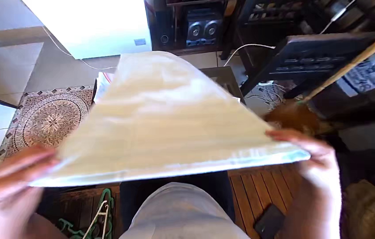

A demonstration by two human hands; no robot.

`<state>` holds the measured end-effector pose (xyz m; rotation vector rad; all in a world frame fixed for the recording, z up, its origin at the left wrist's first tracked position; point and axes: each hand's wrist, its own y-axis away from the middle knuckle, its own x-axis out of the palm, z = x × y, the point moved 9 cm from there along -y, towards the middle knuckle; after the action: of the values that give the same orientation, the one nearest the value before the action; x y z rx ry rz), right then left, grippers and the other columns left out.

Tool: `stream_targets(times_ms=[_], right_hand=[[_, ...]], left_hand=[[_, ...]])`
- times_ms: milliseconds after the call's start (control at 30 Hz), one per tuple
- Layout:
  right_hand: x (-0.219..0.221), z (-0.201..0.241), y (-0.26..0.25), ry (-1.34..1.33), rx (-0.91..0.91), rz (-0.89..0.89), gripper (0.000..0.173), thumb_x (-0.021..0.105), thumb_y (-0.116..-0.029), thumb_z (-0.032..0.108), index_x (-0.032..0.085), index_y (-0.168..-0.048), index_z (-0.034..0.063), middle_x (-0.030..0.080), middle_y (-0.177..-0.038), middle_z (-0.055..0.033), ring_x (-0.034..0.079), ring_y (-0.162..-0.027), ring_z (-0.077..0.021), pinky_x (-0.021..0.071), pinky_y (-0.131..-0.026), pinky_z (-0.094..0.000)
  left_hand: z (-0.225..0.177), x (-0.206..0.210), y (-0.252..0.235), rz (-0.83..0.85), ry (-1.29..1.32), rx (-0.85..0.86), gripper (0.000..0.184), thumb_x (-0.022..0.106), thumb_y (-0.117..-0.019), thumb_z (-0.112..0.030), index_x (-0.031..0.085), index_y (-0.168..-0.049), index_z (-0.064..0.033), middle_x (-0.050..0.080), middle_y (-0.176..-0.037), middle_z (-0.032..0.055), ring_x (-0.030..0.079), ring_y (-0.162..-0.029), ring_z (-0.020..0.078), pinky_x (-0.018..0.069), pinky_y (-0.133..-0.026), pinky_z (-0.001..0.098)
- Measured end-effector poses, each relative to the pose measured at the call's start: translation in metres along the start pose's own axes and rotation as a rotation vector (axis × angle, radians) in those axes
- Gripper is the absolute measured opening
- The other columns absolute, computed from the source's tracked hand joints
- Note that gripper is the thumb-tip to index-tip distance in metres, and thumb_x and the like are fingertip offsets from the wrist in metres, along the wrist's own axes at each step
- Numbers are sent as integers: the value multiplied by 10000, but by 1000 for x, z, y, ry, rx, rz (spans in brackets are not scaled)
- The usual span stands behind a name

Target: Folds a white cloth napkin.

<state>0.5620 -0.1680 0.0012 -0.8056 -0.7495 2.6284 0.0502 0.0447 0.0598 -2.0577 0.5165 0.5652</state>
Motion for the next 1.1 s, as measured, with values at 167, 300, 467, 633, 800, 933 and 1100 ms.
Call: stream_targets(times_ms=[167,300,467,633,800,933,1100], right_hand=[[24,-28,69,-36,234,113,281,530,-1035,380,763,-1156,282,722,-1223,149,582,-1251,-14,427,-1113,-253],[19,-10,84,-144,234,187,277,529,-1044,366,769,-1149,275,740,-1224,111,594,-1313,-105,410,-1189,-344],[18,-5,85,-346,273,195,249,567,-1042,314,759,-1190,257,753,-1190,88,690,-1154,-85,554,-1034,-297],[31,-40,41,-209,348,-89,223,594,-1017,210,757,-1072,351,738,-1013,247,670,-914,99,561,-825,-128],[60,-109,-35,-8,578,-258,118,571,-984,42,646,-1068,7,642,-830,82,591,-705,68,538,-684,-163],[95,-177,-96,105,658,-213,219,549,-1020,78,645,-1115,-95,657,-908,-141,589,-768,-104,520,-749,-319],[154,-290,-117,263,970,-4,297,550,-1027,99,636,-1222,-107,632,-1198,-367,601,-1159,-514,433,-995,-696]], left_hand=[[5,30,61,247,113,-223,187,633,-1018,-229,775,-1134,-265,714,-1263,-97,594,-1285,56,406,-1179,339],[-23,20,64,403,218,-256,159,628,-1019,-173,768,-1088,-142,743,-1190,-30,606,-1273,74,384,-1191,355],[-26,20,64,374,409,-323,114,630,-1014,-164,738,-1046,-146,760,-1070,-78,675,-1152,56,472,-1129,341],[26,27,52,128,343,-361,229,639,-1014,-349,705,-1233,-364,723,-1138,-228,677,-1017,-67,562,-911,159],[103,33,6,-115,249,-514,124,685,-975,-247,743,-1077,-288,726,-956,-217,659,-833,-83,560,-776,146],[185,61,-33,-143,137,-758,159,633,-974,-96,670,-1096,-2,690,-908,-51,634,-792,-32,565,-792,215],[308,145,-31,31,99,-1018,307,613,-1027,-145,625,-1244,72,684,-1104,227,670,-965,266,546,-912,467]])
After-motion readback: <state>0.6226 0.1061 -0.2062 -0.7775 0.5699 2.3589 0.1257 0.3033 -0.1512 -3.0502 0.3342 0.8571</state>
